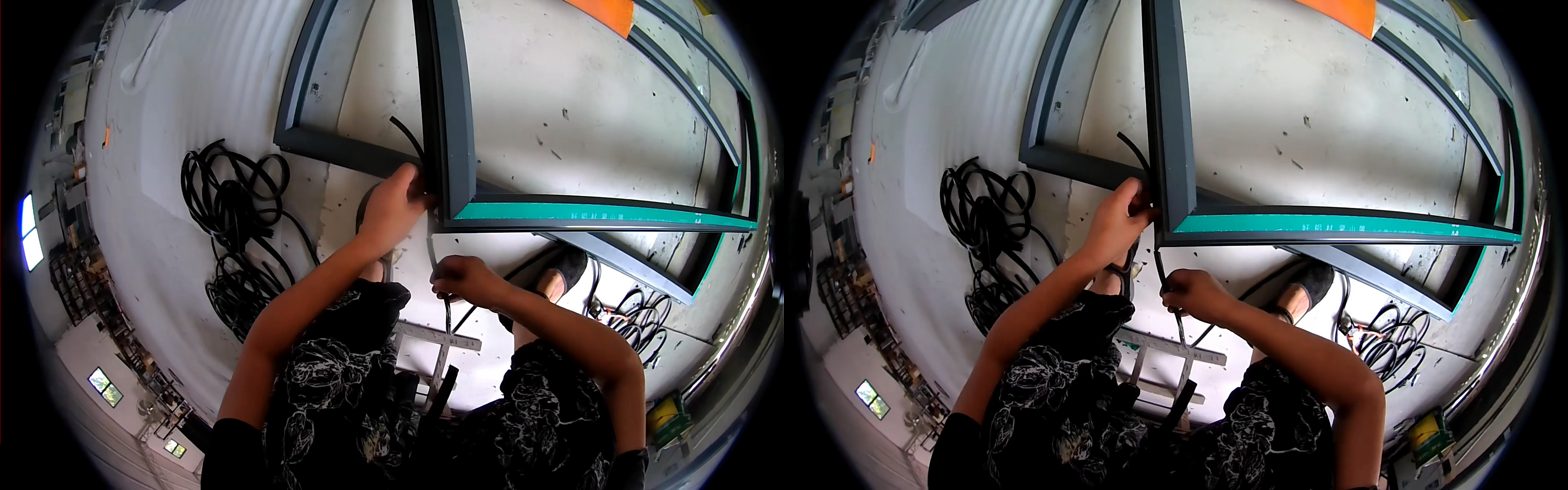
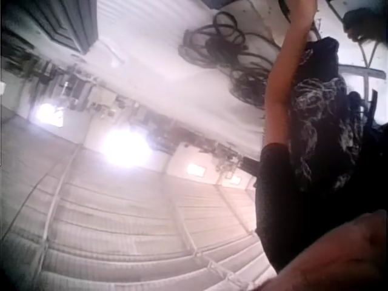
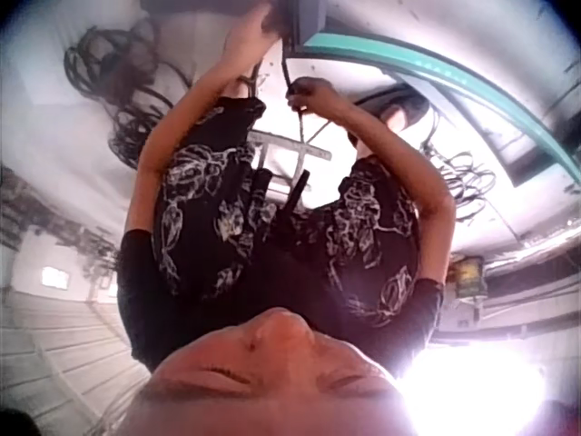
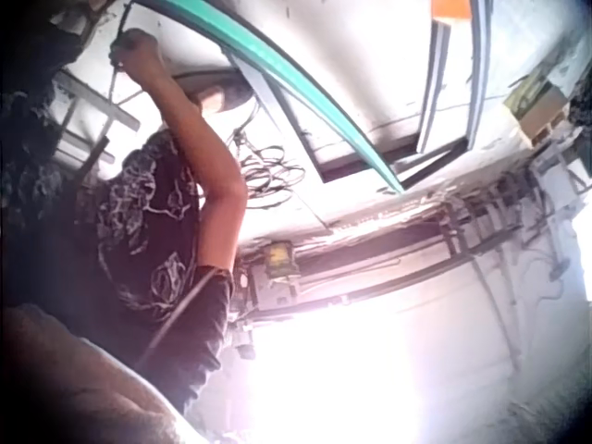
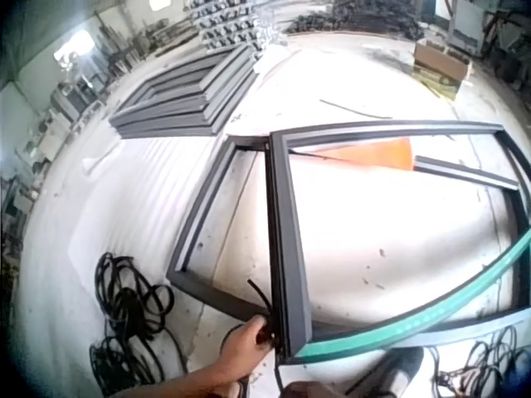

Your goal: The person seals a metal frame by manually inserting a black rubber strip into the groove along its perimeter, using wire cutters to trim the strip at the corners.

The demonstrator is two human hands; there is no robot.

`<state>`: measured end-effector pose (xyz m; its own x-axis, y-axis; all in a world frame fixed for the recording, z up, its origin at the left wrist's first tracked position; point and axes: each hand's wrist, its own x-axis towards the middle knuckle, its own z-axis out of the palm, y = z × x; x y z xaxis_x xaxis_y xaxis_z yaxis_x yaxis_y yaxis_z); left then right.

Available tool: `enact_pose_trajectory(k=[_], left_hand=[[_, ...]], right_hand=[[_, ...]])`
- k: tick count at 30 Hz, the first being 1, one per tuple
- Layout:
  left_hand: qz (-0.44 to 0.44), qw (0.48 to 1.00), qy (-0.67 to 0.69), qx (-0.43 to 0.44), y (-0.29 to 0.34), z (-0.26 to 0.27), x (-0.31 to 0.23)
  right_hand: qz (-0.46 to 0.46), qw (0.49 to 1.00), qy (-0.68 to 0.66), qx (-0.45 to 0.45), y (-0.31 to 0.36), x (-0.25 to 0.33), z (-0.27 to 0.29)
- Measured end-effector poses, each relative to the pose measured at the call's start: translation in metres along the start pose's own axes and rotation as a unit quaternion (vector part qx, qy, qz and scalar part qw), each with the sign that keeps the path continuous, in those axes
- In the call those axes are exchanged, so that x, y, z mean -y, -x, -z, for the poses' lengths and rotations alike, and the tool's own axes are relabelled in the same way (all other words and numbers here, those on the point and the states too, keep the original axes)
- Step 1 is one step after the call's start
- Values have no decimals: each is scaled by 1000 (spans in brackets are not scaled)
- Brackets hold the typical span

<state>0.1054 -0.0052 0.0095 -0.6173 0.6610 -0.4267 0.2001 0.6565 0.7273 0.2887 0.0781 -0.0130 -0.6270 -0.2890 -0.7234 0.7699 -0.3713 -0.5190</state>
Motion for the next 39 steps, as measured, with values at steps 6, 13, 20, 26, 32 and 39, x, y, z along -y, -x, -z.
enact_pose_trajectory(k=[6, 13, 20, 26, 32, 39], left_hand=[[34, 999, 16, 16, -3, -4, 25], [39, 996, 78, 37, -8, -7, 16], [108, 984, 127, 66, -4, 2, 8], [136, 976, 161, 61, -13, 3, 11], [111, 980, 144, 78, -15, 5, 12], [112, 974, 172, 91, -14, 4, 12]], right_hand=[[3, 1000, -10, -1, 2, 0, -1], [89, 988, 123, -35, 1, -4, 2], [115, 958, 249, -79, 4, 10, -2], [117, 950, 261, -124, 9, 20, -1], [131, 954, 252, -94, 14, 29, -5], [147, 961, 222, -70, 16, 21, 0]])
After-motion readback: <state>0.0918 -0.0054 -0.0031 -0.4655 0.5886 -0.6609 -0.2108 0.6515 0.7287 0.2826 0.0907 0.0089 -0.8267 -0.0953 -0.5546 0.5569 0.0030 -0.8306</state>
